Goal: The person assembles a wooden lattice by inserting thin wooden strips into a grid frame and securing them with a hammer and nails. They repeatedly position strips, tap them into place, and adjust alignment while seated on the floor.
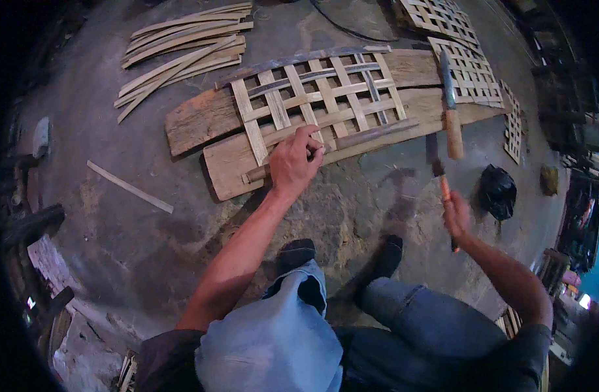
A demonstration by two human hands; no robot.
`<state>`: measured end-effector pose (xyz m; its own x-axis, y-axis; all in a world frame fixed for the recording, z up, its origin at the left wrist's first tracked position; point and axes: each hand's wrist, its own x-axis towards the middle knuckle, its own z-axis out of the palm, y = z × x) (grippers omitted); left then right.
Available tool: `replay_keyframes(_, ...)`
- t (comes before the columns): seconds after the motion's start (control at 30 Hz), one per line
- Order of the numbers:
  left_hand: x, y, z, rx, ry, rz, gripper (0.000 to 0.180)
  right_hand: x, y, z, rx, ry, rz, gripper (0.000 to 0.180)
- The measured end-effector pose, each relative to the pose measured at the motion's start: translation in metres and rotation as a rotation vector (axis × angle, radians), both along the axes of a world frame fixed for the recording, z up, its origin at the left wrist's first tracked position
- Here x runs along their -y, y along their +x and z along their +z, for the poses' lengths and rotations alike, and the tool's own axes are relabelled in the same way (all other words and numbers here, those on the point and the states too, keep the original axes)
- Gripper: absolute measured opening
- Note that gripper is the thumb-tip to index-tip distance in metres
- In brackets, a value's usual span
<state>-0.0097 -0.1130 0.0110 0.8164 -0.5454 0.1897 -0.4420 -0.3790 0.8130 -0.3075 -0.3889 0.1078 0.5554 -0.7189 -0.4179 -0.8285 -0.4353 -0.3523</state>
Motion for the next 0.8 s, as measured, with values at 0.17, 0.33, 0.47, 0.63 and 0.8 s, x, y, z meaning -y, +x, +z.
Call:
replay_keyframes(0.17, 0.003, 0.002, -0.002, 0.019, 0.014, -0.003, 0.042, -0.001, 0.083, 0.106, 0.28, 0.2, -0.164, 0.024)
replay_keyframes(0.33, 0.004, 0.001, -0.006, -0.017, 0.004, -0.026, 0.04, -0.024, 0.157, 0.143, 0.493, 0.228, -0.2, 0.024)
replay_keyframes(0.47, 0.001, 0.002, -0.003, -0.012, -0.029, -0.01, 0.04, -0.046, 0.188, 0.143, 0.521, 0.256, -0.24, 0.023)
replay_keyframes(0.63, -0.006, 0.005, -0.007, 0.085, 0.015, 0.007, 0.042, -0.061, 0.218, 0.137, 0.585, 0.29, -0.215, 0.022)
replay_keyframes(0.8, -0.01, 0.008, -0.005, 0.083, 0.007, 0.013, 0.043, -0.052, 0.287, 0.145, 0.709, 0.184, 0.039, 0.035)
